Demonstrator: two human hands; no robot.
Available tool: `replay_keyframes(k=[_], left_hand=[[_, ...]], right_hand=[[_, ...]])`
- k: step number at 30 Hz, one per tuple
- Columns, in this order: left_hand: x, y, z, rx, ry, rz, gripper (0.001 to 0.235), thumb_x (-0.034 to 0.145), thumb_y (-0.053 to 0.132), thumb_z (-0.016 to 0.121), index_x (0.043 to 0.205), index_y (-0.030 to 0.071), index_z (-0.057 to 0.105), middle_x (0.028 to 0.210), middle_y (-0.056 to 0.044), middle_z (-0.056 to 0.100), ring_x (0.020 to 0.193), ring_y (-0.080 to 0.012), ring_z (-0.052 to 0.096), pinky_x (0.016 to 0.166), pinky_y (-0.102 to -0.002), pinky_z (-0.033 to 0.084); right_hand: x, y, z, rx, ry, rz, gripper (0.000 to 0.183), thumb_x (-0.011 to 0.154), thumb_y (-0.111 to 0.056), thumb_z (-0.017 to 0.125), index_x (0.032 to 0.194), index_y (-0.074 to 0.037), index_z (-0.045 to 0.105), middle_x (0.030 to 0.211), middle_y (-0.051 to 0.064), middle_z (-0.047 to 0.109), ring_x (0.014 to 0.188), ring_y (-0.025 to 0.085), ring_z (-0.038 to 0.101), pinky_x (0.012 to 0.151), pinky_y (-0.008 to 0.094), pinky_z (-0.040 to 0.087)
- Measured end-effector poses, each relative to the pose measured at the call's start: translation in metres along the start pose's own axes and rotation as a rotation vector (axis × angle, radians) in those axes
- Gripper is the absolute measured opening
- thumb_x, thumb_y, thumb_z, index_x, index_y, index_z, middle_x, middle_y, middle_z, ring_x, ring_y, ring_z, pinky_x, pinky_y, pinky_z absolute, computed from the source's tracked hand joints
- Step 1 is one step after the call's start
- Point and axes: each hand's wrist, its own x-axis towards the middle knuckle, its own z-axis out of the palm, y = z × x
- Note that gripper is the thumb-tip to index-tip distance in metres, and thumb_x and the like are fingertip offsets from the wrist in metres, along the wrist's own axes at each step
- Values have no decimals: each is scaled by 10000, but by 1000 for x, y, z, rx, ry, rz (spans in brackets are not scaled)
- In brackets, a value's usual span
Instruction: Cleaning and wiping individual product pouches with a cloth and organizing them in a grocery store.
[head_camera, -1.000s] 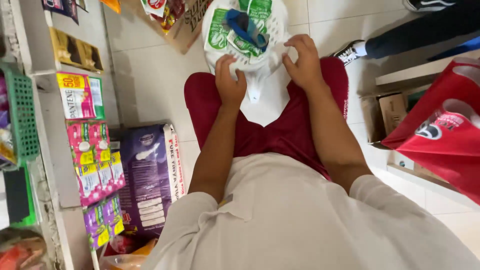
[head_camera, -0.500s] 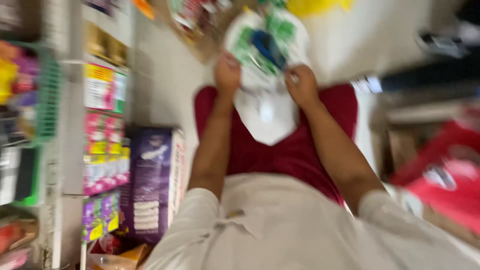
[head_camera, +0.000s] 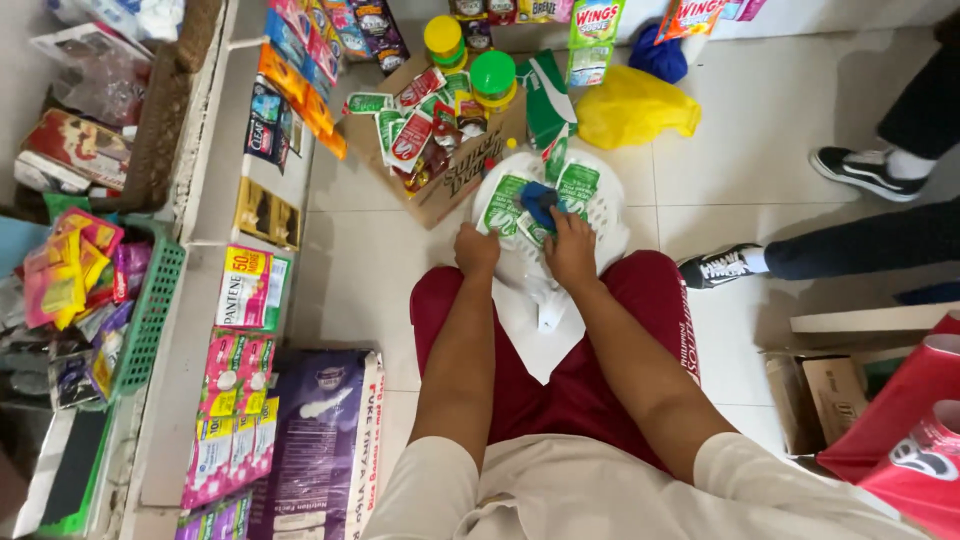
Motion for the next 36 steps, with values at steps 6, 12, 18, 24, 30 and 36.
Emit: replay_keyframes(k=[6, 12, 18, 24, 30, 36], left_hand=[[-13, 8, -4, -236, 256, 98, 195, 886, 249, 726, 994, 123, 624, 917, -115, 699, 988, -362, 705, 856, -465, 564], [-70, 41, -58, -515, 463, 551, 158, 1000, 265, 584, 967, 114, 550, 959, -139, 736, 934, -370, 707, 827, -446, 552], [-137, 68, -130, -272, 647, 849, 126, 997, 97, 547, 888, 78, 606, 869, -129, 737, 810, -338, 702, 754, -418, 559], [-194, 71, -133, -12, 658, 1446, 106, 963, 143, 647, 983, 203, 731, 934, 30, 740, 799, -164, 716, 718, -307, 582], [-228, 76, -123, -458, 396, 1001, 326, 849, 274, 818, 1114, 147, 678, 1124, -36, 714, 1046, -227, 674, 946, -353, 513], [-210, 28, -28, -1111, -551, 412, 719, 976, 219, 686, 1558, 61, 294, 1392, -194, 543, 1198, -257, 571, 970, -398, 543]], right_hand=[[14, 48, 40, 265, 96, 138, 277, 848, -222, 808, 1104, -142, 738, 1089, 56, 567, 1089, 334, 603, 951, 484, 533], [11, 19, -2, 561, 270, 120, 171, 988, -201, 704, 1099, -77, 664, 1095, 118, 584, 1044, 382, 655, 895, 449, 534], [-20, -43, -77, 992, 258, -129, 170, 1051, -132, 625, 1159, -17, 563, 1328, 181, 606, 1250, 253, 548, 1072, 416, 414], [-54, -19, -72, 663, 93, -432, 729, 700, -211, 962, 1292, -25, 578, 1306, 217, 594, 1265, 431, 556, 1085, 510, 448], [-72, -14, -99, 890, 40, -192, 476, 704, -175, 969, 1086, -55, 711, 1023, 125, 730, 1023, 280, 678, 942, 431, 534], [-80, -27, -136, 1147, -4, 85, 127, 910, -157, 813, 967, -96, 718, 787, -28, 670, 746, 95, 602, 694, 278, 526]])
